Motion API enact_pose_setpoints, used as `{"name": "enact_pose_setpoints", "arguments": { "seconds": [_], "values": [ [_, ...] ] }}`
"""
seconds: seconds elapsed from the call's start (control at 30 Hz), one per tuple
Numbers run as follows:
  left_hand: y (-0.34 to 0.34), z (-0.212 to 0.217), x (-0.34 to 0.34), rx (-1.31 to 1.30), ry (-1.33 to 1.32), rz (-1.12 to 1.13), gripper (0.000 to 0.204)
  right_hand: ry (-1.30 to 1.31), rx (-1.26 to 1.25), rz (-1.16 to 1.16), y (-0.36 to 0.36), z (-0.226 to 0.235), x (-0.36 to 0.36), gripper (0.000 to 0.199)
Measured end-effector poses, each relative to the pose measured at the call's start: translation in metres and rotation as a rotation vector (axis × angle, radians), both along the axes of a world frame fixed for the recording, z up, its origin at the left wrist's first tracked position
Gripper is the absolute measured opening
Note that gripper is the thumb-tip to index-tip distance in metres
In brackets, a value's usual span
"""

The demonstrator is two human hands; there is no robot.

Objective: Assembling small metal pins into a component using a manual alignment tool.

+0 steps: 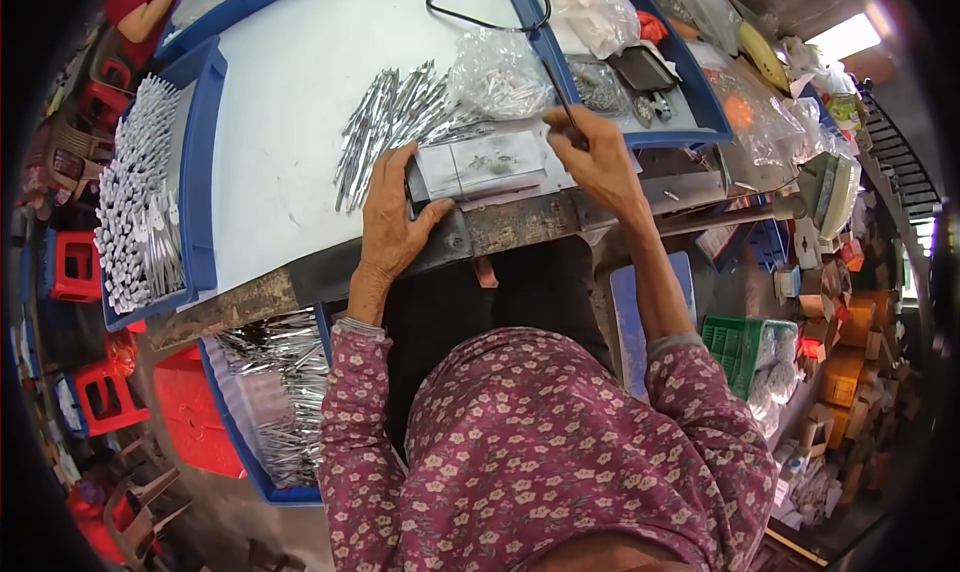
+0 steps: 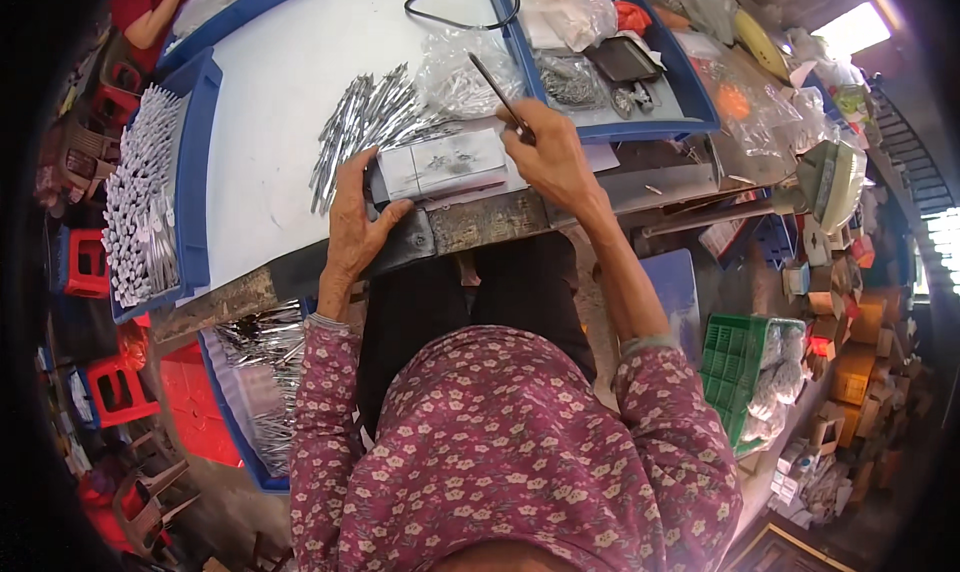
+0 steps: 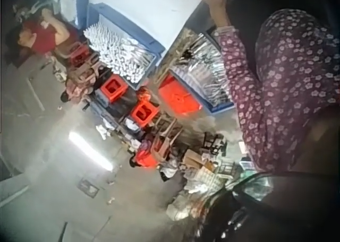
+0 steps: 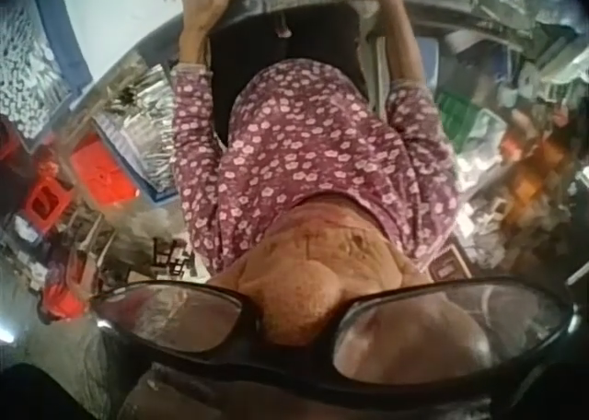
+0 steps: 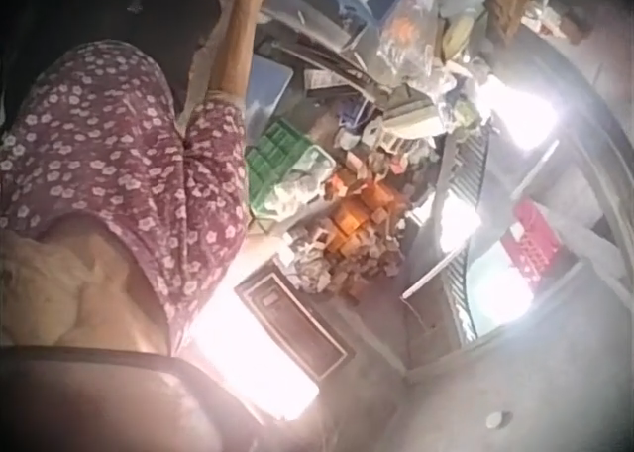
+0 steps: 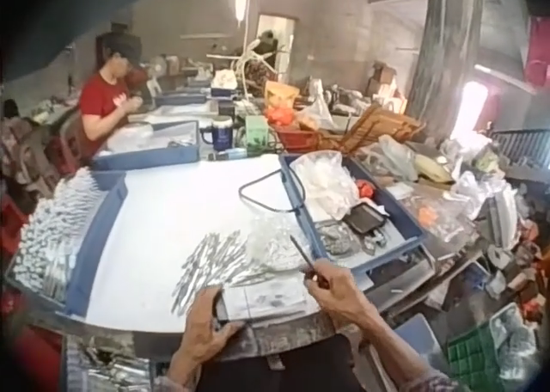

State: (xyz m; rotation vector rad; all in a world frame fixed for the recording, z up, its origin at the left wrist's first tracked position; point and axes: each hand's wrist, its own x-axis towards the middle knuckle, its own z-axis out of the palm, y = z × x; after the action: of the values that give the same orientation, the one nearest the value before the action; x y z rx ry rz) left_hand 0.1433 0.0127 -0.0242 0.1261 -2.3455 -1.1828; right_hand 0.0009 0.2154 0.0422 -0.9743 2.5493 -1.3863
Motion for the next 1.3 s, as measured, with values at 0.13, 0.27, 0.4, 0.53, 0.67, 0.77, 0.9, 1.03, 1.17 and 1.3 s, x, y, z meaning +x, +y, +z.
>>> {"name": "enact_pose_setpoints", "arguments": {
  "seconds": [0.13, 0.27, 0.4, 0.53, 0.67, 0.77, 0.9, 1.03, 1.17, 1.3],
  "values": [
    [0.004, 0.002, -0.004, -0.034, 0.035, 0.007, 0.064, 0.227, 0.056, 0.042, -0.031, -0.009, -0.046, 0.02],
    [0.006, 0.002, -0.007, -0.045, 0.038, 0.009, 0.064, 0.426, 0.263, -0.023, -0.054, -0.023, -0.067, 0.021],
    [0.006, 0.002, -0.008, -0.048, 0.034, 0.012, 0.064, 0.389, 0.387, -0.032, -0.069, -0.028, -0.06, 0.021],
    [0.009, 0.002, -0.011, -0.079, 0.024, -0.001, 0.064, 0.371, 0.397, -0.008, -0.07, -0.029, -0.06, 0.021],
    [0.01, 0.003, -0.012, -0.103, -0.009, -0.004, 0.063, 0.435, 0.458, 0.018, -0.073, -0.033, -0.065, 0.019],
    [0.011, 0.002, -0.012, -0.116, -0.009, -0.016, 0.063, 0.495, 0.447, 0.004, -0.075, -0.038, -0.066, 0.013],
    [0.01, 0.006, -0.009, -0.057, -0.038, -0.034, 0.062, 0.461, 0.26, -0.011, -0.068, -0.042, -0.068, 0.013],
    [0.008, 0.005, -0.006, -0.076, 0.031, -0.065, 0.06, 0.464, -0.007, 0.0, -0.062, -0.044, -0.071, 0.015],
    [0.006, 0.004, -0.002, 0.033, 0.054, -0.049, 0.057, 0.2, -0.239, -0.028, -0.055, -0.026, -0.058, 0.015],
    [-0.004, -0.001, 0.01, 0.08, 0.084, 0.177, 0.038, -0.053, -0.386, -0.003, -0.045, -0.008, -0.036, 0.013]
  ]
}}
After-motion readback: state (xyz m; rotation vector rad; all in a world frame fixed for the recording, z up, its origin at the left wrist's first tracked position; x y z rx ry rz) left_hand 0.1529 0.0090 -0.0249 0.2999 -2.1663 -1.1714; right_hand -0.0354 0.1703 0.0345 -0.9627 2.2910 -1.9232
